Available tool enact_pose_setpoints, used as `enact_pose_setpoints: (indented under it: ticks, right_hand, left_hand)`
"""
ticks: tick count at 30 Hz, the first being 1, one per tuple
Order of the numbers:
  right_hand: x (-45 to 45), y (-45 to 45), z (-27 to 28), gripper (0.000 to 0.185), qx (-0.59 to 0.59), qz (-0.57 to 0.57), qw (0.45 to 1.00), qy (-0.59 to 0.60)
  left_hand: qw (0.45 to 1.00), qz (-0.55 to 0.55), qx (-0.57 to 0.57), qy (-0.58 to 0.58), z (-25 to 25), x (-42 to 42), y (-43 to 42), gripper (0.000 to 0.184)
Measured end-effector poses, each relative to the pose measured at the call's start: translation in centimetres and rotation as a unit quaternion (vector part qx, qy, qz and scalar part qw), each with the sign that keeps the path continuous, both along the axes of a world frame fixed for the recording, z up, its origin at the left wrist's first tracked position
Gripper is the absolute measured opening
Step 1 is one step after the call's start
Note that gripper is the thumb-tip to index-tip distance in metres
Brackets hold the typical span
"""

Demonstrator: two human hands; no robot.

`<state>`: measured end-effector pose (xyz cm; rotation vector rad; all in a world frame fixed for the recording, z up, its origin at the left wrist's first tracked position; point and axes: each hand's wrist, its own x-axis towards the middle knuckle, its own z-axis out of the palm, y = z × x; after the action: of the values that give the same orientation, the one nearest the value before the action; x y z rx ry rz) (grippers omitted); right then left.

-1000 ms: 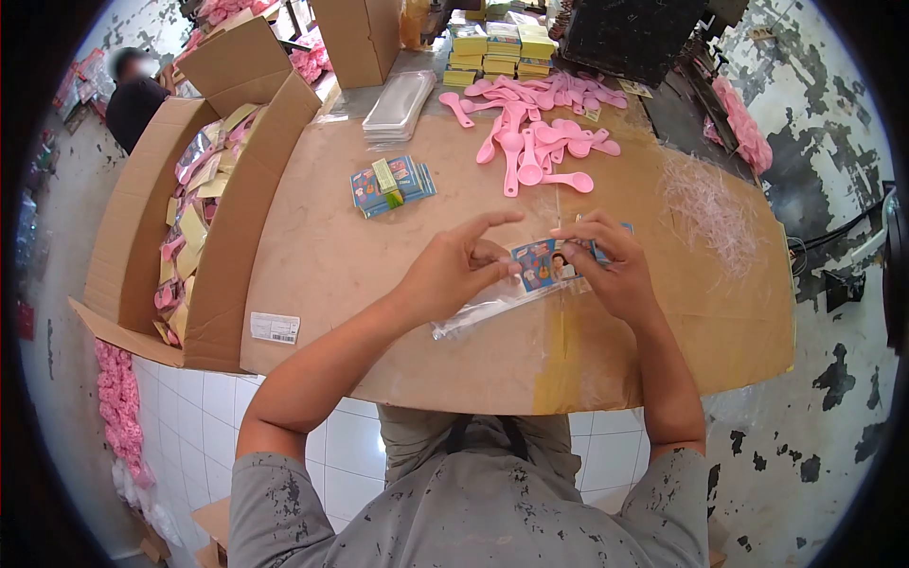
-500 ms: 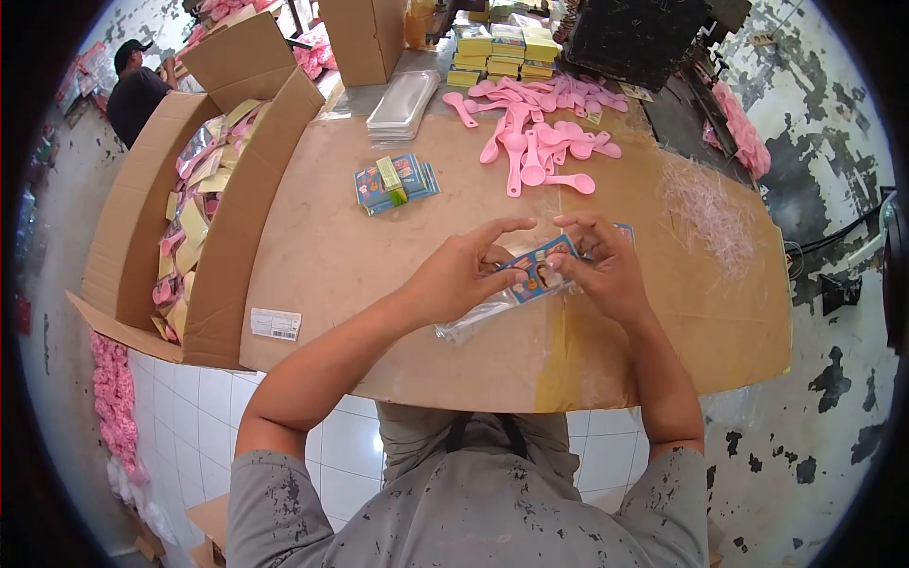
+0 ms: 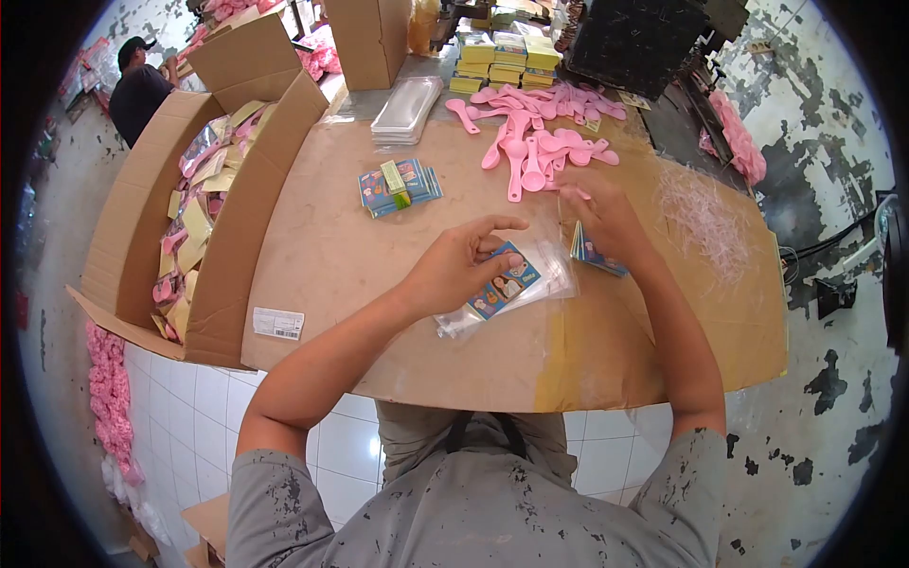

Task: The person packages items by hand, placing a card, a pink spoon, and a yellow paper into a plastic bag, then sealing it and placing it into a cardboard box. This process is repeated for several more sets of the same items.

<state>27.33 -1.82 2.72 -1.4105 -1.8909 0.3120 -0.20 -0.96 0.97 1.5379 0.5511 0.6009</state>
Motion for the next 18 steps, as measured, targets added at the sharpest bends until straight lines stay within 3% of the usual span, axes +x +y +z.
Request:
enact_pose_setpoints:
  ticks: [3, 6, 12, 15, 18]
  right_hand:
    - [2.3, 3.2, -1.3, 0.022, -0.022, 0.011, 0.99, -0.139]
    - [2.3, 3.5, -1.1, 0.026, -0.02, 0.025, 0.984, -0.176]
    - [-0.8, -1.8, 4.1, 0.045, -0.103, 0.001, 0.992, 0.068]
    - [-2.9, -3.5, 3.6, 0.054, -0.109, 0.051, 0.927, 0.355]
    - [-4.7, -4.6, 4.5, 0.061, -0.08, 0.072, 0.918, 0.383]
  left_hand:
    - [0.999, -0.02, -0.033, -0.029, 0.4, -0.1, 0.1, 0.044]
    - [0.999, -0.017, -0.027, -0.027, 0.6, -0.3, 0.3, 0.045]
    - [0.997, 0.01, -0.031, -0.07, 1.1, -0.2, -0.2, 0.046]
    - [0.997, 0.016, -0.022, -0.071, 0.3, 0.1, -0.5, 0.046]
    - [0.999, 0.007, 0.001, -0.041, 0.5, 0.0, -0.6, 0.045]
